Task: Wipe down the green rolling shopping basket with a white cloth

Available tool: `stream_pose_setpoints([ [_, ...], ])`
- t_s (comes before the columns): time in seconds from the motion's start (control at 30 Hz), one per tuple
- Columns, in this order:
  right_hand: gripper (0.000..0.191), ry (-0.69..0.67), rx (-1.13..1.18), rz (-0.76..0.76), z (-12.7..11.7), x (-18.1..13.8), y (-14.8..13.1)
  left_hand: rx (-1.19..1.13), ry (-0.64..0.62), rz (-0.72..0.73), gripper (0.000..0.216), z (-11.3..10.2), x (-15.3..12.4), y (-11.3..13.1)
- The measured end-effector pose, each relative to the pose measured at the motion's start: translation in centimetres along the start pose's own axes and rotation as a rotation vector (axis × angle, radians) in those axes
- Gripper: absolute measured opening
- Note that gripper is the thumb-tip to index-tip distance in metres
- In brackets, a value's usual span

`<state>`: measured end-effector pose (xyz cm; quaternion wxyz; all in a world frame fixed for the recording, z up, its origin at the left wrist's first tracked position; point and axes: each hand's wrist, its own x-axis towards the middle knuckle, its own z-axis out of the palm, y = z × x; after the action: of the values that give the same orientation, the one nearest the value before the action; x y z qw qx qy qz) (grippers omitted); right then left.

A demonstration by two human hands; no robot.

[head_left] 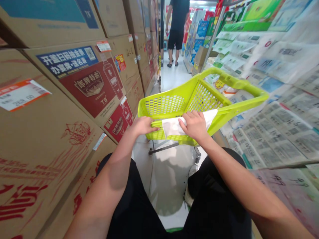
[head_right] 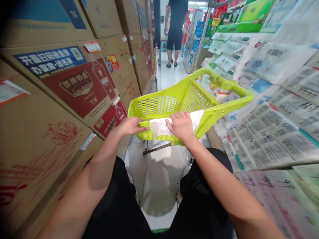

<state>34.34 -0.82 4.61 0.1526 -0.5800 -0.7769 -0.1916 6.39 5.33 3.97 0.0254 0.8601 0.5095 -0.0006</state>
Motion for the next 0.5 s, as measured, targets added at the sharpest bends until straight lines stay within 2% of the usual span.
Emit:
stream_pose_setpoints([
  [0.13, 0.049, 0.036, -0.043, 0.074, 0.3, 0.1, 3.2, 0.021, -0.026, 0.034, 0.055, 0.4, 0.5, -0.6],
  [0.3, 0.042, 0.078, -0.093, 0.2, 0.9, 1.0, 6.1, 0.058, 0.052, -0.01, 0.06, 1.2, 1.4, 1.4],
  [0.4, 0.044, 0.077, -0.116, 0.211, 1.6, 1.6, 5.3, 0.041, 0.118, -0.026, 0.06, 1.6, 1.8, 2.6],
  [0.5, 0.046, 0.068, -0.058, 0.138, 2.5, 1.7, 2.9, 0.025, 0.15, -0.052, 0.059, 2.0, 2.3, 3.2],
])
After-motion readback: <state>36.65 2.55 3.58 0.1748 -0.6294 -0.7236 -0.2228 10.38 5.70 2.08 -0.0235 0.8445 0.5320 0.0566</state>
